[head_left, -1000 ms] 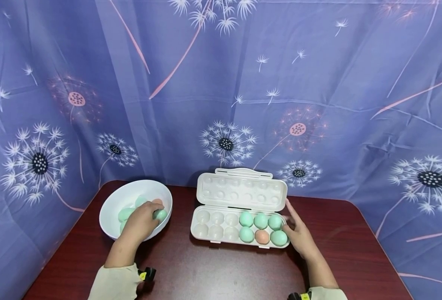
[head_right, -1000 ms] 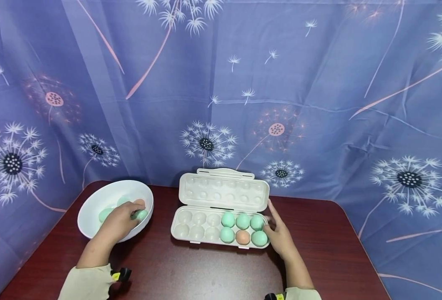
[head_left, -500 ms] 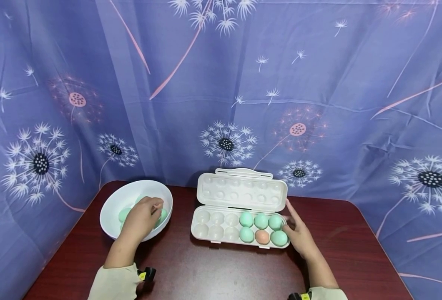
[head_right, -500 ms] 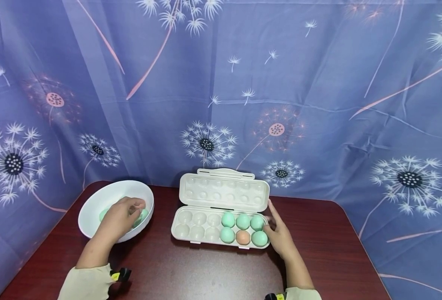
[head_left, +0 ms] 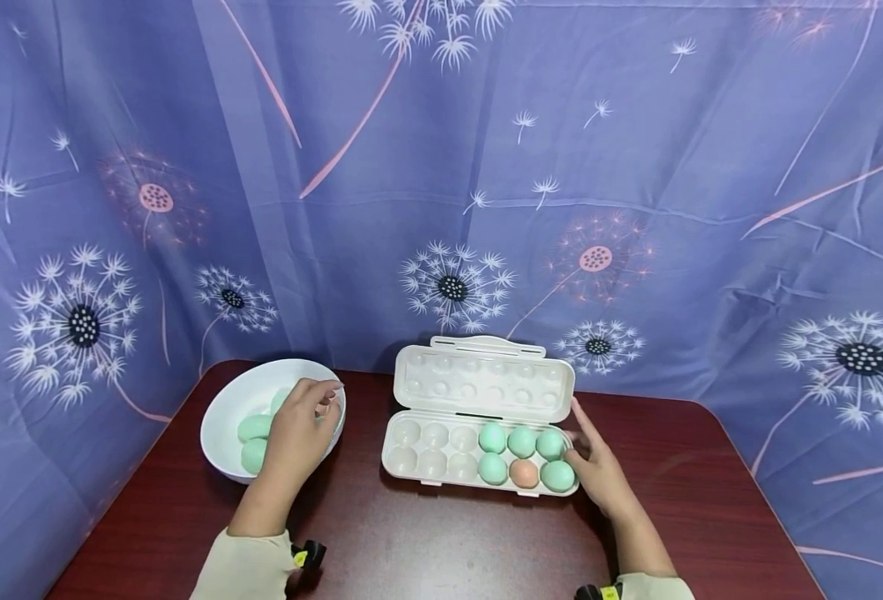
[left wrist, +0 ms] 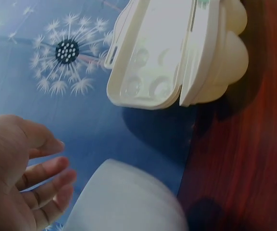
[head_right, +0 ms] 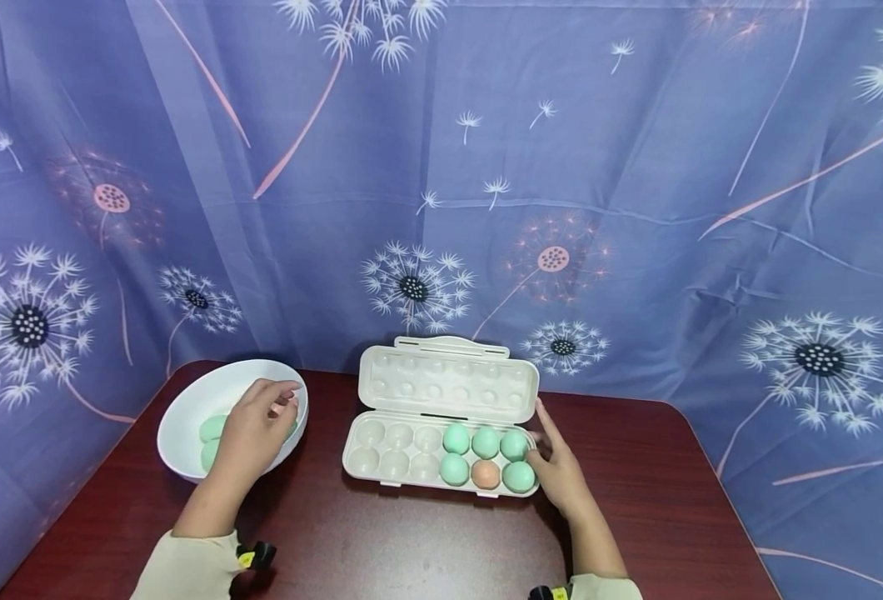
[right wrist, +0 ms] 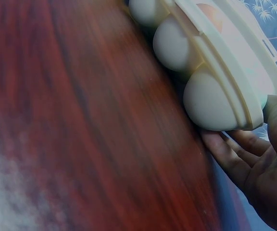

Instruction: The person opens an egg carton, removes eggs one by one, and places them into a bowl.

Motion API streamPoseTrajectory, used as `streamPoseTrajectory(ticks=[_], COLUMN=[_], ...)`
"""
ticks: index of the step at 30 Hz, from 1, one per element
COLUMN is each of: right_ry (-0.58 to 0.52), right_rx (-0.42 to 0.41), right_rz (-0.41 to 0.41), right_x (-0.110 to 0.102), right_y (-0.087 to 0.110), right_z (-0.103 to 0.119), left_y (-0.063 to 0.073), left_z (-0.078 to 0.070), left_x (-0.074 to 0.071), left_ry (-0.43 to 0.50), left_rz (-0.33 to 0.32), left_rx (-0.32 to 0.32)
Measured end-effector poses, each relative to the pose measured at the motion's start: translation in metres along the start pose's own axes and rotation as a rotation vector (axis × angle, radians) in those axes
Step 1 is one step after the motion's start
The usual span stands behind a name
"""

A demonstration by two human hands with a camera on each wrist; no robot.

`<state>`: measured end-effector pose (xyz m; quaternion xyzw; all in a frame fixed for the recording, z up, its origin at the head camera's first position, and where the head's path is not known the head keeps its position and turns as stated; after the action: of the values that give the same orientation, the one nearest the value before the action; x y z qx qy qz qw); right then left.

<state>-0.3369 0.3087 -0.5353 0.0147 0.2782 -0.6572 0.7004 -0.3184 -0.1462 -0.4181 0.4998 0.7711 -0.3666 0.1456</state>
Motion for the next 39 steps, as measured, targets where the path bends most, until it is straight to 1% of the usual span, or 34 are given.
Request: streamPoseTrajectory(ticks=[3, 6, 10, 15, 20, 23, 28, 30, 33, 35, 39], right_ry=[0.003, 0.004, 0.003, -0.006, -0.001, 0.004, 0.013, 0.014, 0.009, 0.008, 0.003], right_rx=[-0.003, -0.002, 0.007, 0.011, 0.001, 0.002, 0.003, -0.001, -0.001, 0.003, 0.004], right_rz=[-0.001, 0.001, 0.002, 0.012, 0.014, 0.012, 0.009, 0.006, 0.003, 0.002, 0.003], right_x=[-0.001, -0.001, -0.002, 0.000, 0.001, 0.000, -0.001, -0.001, 0.000, 0.000, 0.000], right_y=[0.000, 0.001, 0.001, -0.001, -0.003, -0.003, -0.002, -0.002, -0.002, -0.002, 0.000], right_z=[0.001, 0.000, -0.001, -0.003, -0.003, -0.003, -0.002, -0.002, -0.001, 0.000, 0.000], left_y=[0.003, 0.008, 0.014, 0.026, 0.041, 0.050, 0.064, 0.068, 0.073, 0.077, 0.086], left_z=[-0.008, -0.017, -0.026, -0.034, -0.044, -0.054, -0.078, -0.087, -0.096, -0.100, -0.107], left_x=[0.006, 0.013, 0.028, 0.051, 0.078, 0.096, 0.122, 0.131, 0.142, 0.149, 0.162], left_ry=[0.019, 0.020, 0.005, -0.026, -0.067, -0.059, -0.048, -0.046, -0.049, -0.052, -0.064], left_rz=[0.005, 0.021, 0.069, 0.148, 0.216, 0.250, 0.312, 0.342, 0.371, 0.391, 0.409], left_rx=[0.034, 0.075, 0.102, 0.114, 0.162, 0.204, 0.265, 0.281, 0.301, 0.309, 0.330])
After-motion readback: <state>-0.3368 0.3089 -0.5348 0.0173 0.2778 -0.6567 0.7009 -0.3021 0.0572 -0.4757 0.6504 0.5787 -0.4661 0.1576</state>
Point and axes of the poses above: each hand's wrist, its own y-axis away from the middle knuckle, its own x-axis out of the palm, z = x × y, the point moved 10 cm from there along -y, towards the middle knuckle, and after that the axes turned 13 degrees about -x, right-handed, at the moved point
